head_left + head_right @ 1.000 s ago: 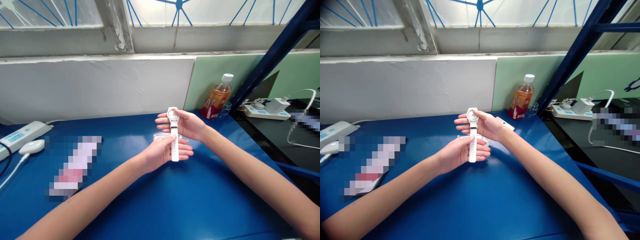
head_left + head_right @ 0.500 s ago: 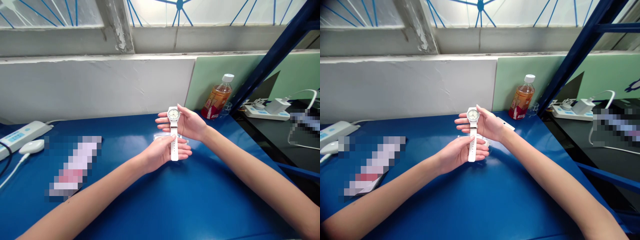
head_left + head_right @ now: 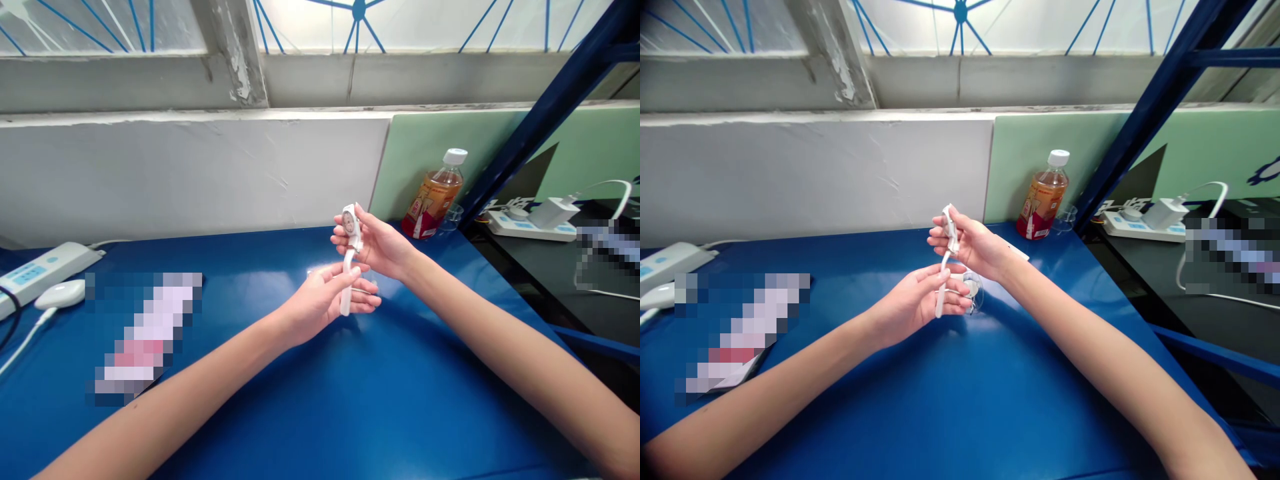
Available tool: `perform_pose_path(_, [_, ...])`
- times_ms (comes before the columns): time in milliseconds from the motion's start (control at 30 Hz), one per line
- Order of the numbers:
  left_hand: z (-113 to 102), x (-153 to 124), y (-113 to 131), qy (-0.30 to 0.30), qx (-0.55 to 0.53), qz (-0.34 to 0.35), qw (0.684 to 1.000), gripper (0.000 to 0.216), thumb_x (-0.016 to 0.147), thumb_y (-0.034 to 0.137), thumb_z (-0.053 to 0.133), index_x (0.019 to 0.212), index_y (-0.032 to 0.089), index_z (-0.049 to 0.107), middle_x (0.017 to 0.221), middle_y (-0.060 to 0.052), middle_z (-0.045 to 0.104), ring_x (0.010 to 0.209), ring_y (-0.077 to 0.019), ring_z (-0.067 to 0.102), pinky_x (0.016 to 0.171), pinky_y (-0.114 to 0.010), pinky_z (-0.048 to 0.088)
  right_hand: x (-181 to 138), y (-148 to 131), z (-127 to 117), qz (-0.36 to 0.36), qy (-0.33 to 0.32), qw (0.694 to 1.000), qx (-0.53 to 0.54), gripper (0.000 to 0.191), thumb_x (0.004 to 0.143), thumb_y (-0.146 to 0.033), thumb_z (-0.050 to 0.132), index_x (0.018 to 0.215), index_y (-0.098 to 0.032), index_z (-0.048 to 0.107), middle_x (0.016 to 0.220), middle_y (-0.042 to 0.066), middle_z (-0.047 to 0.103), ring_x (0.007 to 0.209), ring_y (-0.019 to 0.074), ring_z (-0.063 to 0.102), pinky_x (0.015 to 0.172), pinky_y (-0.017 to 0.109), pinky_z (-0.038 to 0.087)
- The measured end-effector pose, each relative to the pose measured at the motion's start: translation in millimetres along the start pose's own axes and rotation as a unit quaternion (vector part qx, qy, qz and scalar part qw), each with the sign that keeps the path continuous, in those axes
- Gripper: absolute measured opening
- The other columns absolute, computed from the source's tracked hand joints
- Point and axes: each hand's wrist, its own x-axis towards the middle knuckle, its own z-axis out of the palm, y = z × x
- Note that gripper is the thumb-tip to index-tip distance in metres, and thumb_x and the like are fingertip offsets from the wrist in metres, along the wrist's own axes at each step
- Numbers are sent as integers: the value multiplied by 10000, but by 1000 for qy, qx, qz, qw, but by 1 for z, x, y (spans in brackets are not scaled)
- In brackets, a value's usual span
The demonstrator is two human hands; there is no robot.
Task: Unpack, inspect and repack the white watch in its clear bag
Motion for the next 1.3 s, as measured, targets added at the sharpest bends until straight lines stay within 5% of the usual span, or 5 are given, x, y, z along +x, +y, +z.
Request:
perform_pose_path(167, [-3, 1, -5, -59, -29, -31, 997, 269, 914, 272, 645, 1092, 70, 632, 908, -146, 729, 795, -241, 728, 815, -382, 527, 2, 10, 1, -55, 43, 998, -8, 155, 904, -298, 657, 812, -175, 679, 739, 7, 719, 742, 106, 691, 819, 215, 541])
perform_pose_path(500, [-1, 0, -3, -54, -1, -41, 998, 240, 939, 274, 616, 1051, 65, 649, 997, -193, 733, 868, -259, 730, 850, -392, 533, -7, -1, 3, 33, -137, 989, -31, 334, 986, -160, 378, 1235, -134, 598, 1283, 113, 656, 1130, 182, 647, 1001, 327, 496])
perform_pose_path(700, [-3, 1, -5, -71, -20, -27, 997, 202, 944, 220, 593, 1074, 74, 643, 1046, -197, 718, 939, -295, 718, 884, -433, 523, -6, -4, -2, 41, -135, 989, -45, 336, 995, -198, 378, 1246, -142, 595, 1238, 111, 681, 955, 162, 697, 773, 244, 573])
perform_pose_path(1100, [-3, -1, -4, -56, -13, -37, 998, 234, 984, 149, 483, 1091, 34, 657, 1129, -237, 696, 1039, -296, 694, 938, -419, 511, -1, -1, -6, 98, -138, 985, -24, 530, 1037, -369, 231, 1123, -71, 661, 1101, 158, 731, 960, 204, 708, 931, 352, 530])
perform_pose_path(1300, [-4, 0, -4, -59, -28, -41, 997, 224, 975, 161, 516, 1097, 42, 661, 1121, -230, 702, 1029, -293, 698, 941, -424, 507, -4, 2, -6, 49, -142, 985, -81, 290, 881, -214, 638, 1158, -127, 659, 1151, 112, 725, 1016, 192, 697, 953, 327, 527])
